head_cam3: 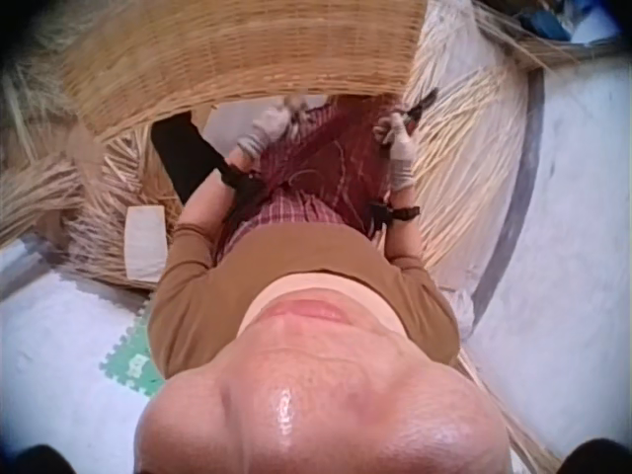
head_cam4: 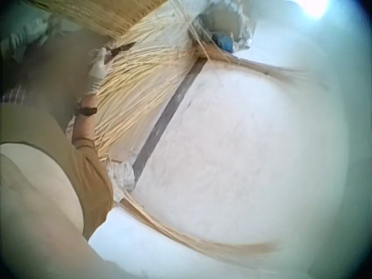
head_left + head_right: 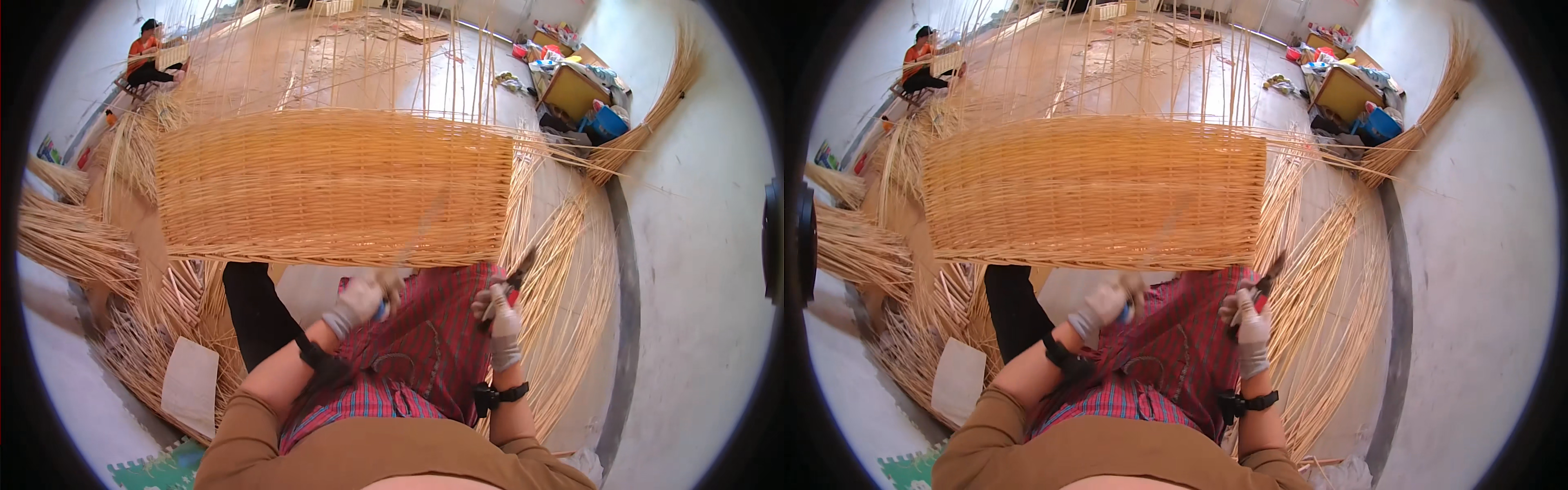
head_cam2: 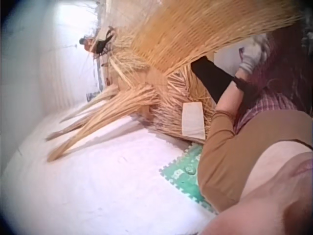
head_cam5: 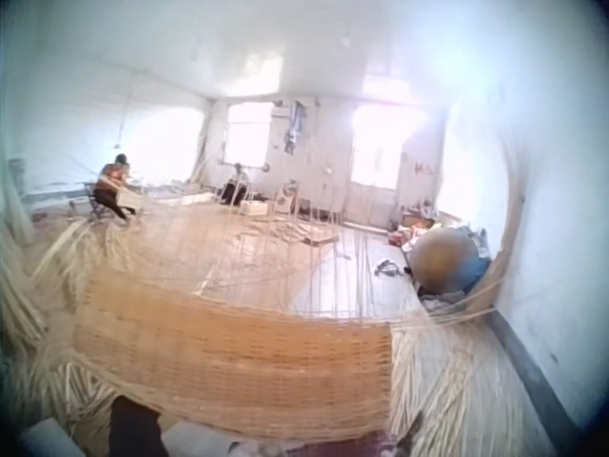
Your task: Weave and measure a large wicker basket using dried plant strips.
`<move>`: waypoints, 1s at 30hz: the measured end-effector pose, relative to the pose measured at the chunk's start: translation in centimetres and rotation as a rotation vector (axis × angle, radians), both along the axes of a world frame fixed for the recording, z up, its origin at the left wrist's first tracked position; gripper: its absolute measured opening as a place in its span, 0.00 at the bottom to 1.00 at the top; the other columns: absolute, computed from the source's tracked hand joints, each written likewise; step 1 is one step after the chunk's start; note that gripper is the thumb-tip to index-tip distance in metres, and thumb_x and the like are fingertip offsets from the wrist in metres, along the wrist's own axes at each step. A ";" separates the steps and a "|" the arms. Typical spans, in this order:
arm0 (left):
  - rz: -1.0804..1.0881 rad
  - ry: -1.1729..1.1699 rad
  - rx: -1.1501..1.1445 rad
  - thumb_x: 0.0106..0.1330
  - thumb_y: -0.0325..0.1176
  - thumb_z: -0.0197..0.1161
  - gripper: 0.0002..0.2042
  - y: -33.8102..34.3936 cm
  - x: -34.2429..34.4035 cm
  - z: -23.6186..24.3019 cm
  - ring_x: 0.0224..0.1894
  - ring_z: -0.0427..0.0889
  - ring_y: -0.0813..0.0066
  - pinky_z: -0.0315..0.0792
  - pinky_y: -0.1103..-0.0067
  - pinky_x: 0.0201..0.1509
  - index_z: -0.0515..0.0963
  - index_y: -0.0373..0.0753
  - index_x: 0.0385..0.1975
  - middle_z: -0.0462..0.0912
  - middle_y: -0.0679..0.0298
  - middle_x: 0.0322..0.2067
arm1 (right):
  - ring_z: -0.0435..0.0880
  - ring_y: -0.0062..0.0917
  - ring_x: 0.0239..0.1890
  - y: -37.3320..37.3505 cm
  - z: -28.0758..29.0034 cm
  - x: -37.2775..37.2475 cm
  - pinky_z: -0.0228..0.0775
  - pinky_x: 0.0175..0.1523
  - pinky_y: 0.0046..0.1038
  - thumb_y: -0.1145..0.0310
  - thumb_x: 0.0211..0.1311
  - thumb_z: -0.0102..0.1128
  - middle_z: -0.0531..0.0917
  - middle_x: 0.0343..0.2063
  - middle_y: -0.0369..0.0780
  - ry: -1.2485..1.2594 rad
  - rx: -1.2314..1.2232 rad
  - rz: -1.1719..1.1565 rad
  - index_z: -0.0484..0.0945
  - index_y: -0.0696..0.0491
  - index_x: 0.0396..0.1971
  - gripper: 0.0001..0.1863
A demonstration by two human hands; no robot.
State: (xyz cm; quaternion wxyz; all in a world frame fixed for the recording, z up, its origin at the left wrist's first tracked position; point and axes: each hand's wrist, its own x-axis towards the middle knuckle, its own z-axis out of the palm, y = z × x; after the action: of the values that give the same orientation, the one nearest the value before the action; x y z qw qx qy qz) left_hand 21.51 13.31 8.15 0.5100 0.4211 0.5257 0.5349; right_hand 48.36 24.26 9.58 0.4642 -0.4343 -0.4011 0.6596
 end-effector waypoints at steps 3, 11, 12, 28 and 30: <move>0.223 -0.229 0.064 0.78 0.42 0.50 0.16 4.2 -4.0 2.7 0.21 0.81 0.72 0.78 0.76 0.25 0.76 0.33 0.39 0.81 0.61 0.23 | 0.80 0.23 0.24 -0.6 -1.6 0.2 0.74 0.27 0.25 0.66 0.71 0.60 0.80 0.25 0.38 0.030 0.006 0.013 0.72 0.52 0.53 0.15; 0.386 -0.492 -0.013 0.77 0.44 0.54 0.15 7.7 -4.6 3.5 0.23 0.82 0.72 0.83 0.72 0.29 0.76 0.36 0.40 0.81 0.63 0.26 | 0.80 0.19 0.23 -1.3 -1.8 -0.8 0.73 0.27 0.22 0.67 0.72 0.59 0.80 0.25 0.35 -0.167 0.194 0.097 0.71 0.52 0.54 0.15; 0.405 -0.485 -0.025 0.77 0.44 0.53 0.15 7.5 -4.2 3.2 0.24 0.82 0.72 0.83 0.71 0.29 0.76 0.36 0.41 0.81 0.63 0.27 | 0.80 0.19 0.23 -1.3 -1.7 -0.8 0.73 0.27 0.22 0.67 0.72 0.59 0.80 0.25 0.35 -0.170 0.196 0.098 0.71 0.52 0.54 0.15; 0.490 -0.465 0.004 0.78 0.43 0.50 0.17 4.7 -1.1 -1.6 0.19 0.81 0.63 0.78 0.69 0.23 0.74 0.32 0.40 0.80 0.56 0.24 | 0.78 0.19 0.21 -1.9 -1.8 -1.2 0.71 0.27 0.23 0.68 0.72 0.55 0.78 0.24 0.34 -0.149 0.262 0.079 0.70 0.55 0.54 0.15; 0.474 -0.444 -0.079 0.78 0.43 0.49 0.17 2.8 0.7 -4.0 0.19 0.81 0.63 0.78 0.69 0.23 0.74 0.32 0.41 0.80 0.56 0.24 | 0.76 0.20 0.19 -1.8 -2.1 -1.2 0.70 0.26 0.24 0.68 0.72 0.53 0.78 0.21 0.35 -0.145 0.290 0.056 0.72 0.56 0.51 0.12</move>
State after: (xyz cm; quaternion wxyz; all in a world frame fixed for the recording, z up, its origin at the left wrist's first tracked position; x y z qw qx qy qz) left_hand 22.18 16.13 4.17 0.4896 0.1400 0.5054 0.6967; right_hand 47.15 22.42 7.43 0.4732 -0.3980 -0.5365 0.5744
